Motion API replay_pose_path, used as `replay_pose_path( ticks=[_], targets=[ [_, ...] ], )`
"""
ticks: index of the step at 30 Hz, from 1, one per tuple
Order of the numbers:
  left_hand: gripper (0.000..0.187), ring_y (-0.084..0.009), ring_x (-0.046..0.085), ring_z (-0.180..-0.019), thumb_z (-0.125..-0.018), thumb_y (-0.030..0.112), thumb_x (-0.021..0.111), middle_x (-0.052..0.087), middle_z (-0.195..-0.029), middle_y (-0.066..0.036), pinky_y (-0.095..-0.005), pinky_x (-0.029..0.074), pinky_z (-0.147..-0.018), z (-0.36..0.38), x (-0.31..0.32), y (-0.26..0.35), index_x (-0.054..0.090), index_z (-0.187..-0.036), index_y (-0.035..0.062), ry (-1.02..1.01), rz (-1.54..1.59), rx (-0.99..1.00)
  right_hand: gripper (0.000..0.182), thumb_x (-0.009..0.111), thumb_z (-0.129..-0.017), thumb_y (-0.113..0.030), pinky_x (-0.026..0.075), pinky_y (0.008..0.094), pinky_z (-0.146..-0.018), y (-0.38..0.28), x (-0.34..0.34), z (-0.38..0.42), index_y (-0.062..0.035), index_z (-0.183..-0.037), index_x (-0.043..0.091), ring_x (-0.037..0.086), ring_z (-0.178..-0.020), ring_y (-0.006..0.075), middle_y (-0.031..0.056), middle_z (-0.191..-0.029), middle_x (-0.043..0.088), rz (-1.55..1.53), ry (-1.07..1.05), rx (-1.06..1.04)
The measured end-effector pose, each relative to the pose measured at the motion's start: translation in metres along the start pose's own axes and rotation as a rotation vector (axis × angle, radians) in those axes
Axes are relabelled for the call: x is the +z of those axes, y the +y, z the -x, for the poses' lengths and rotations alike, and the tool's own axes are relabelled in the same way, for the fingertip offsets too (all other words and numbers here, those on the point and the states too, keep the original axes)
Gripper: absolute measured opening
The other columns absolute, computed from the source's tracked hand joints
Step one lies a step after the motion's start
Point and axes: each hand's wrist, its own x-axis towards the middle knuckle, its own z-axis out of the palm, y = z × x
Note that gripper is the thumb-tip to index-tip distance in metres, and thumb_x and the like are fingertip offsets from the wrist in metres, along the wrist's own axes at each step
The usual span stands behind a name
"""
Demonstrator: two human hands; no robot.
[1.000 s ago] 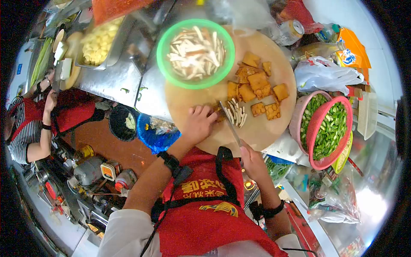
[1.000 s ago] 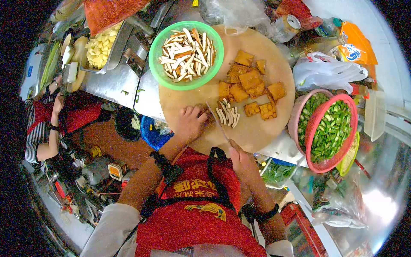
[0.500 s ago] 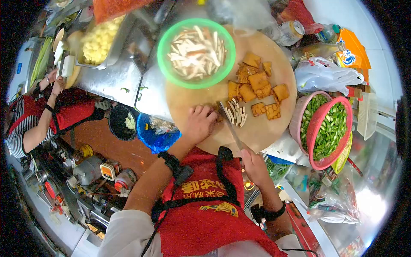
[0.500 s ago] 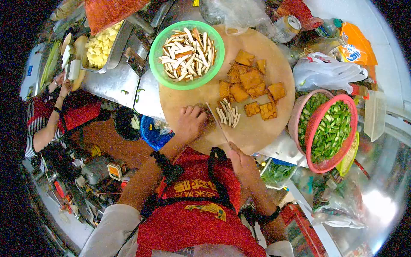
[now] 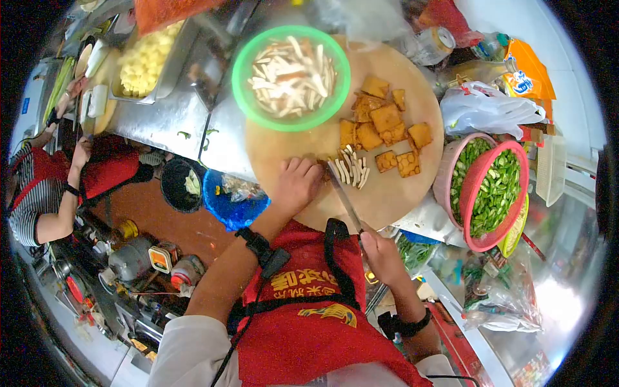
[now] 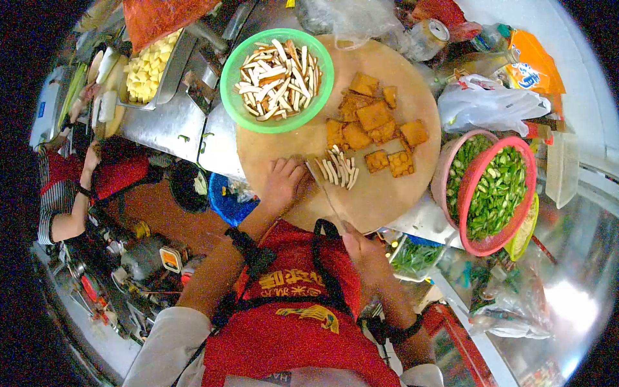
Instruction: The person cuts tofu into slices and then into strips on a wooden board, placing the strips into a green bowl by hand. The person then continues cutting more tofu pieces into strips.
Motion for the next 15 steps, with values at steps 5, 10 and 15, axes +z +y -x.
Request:
replay_pose_path(
  ticks=[5, 10, 15],
  targets=[
    [0.022, -0.0256, 0.052, -0.089, -0.073, 0.016, 0.065, 0.055, -0.093, -0.007, -0.0389, 0.037, -0.08, 0.002, -0.003, -0.001, 0.058, -0.092, 0.008, -0.042, -0.035, -0.003, 0.045, 0.038, -0.1, -0.033, 0.045, 0.0327, -0.061, -0.016, 0.009, -0.019, -0.0062, -0.132, 0.051, 0.055, -0.059, 0.0183, 0.009, -0.063, 0.054, -0.032, 0.027, 0.027],
    [0.022, -0.026, 0.052, -0.09, -0.074, 0.016, 0.064, 0.056, -0.096, -0.007, -0.0397, 0.037, -0.082, 0.001, -0.005, -0.001, 0.058, -0.093, 0.0077, -0.034, -0.007, -0.012, 0.043, 0.039, -0.099, -0.032, 0.046, 0.0349, -0.062, -0.018, -0.007, -0.002, -0.0043, -0.128, 0.054, 0.056, -0.06, 0.0193, 0.009, -0.063, 0.055, -0.068, -0.008, 0.071],
    [0.021, -0.0268, 0.052, -0.095, -0.075, 0.016, 0.06, 0.057, -0.098, -0.008, -0.04, 0.038, -0.086, 0.003, -0.005, -0.003, 0.06, -0.094, 0.0075, -0.062, -0.011, -0.003, 0.04, 0.039, -0.099, -0.031, 0.045, 0.0358, -0.06, 0.003, 0.019, -0.01, -0.0007, -0.116, 0.059, 0.056, -0.059, 0.0189, 0.0092, -0.061, 0.054, 0.063, 0.212, -0.239]
  ],
)
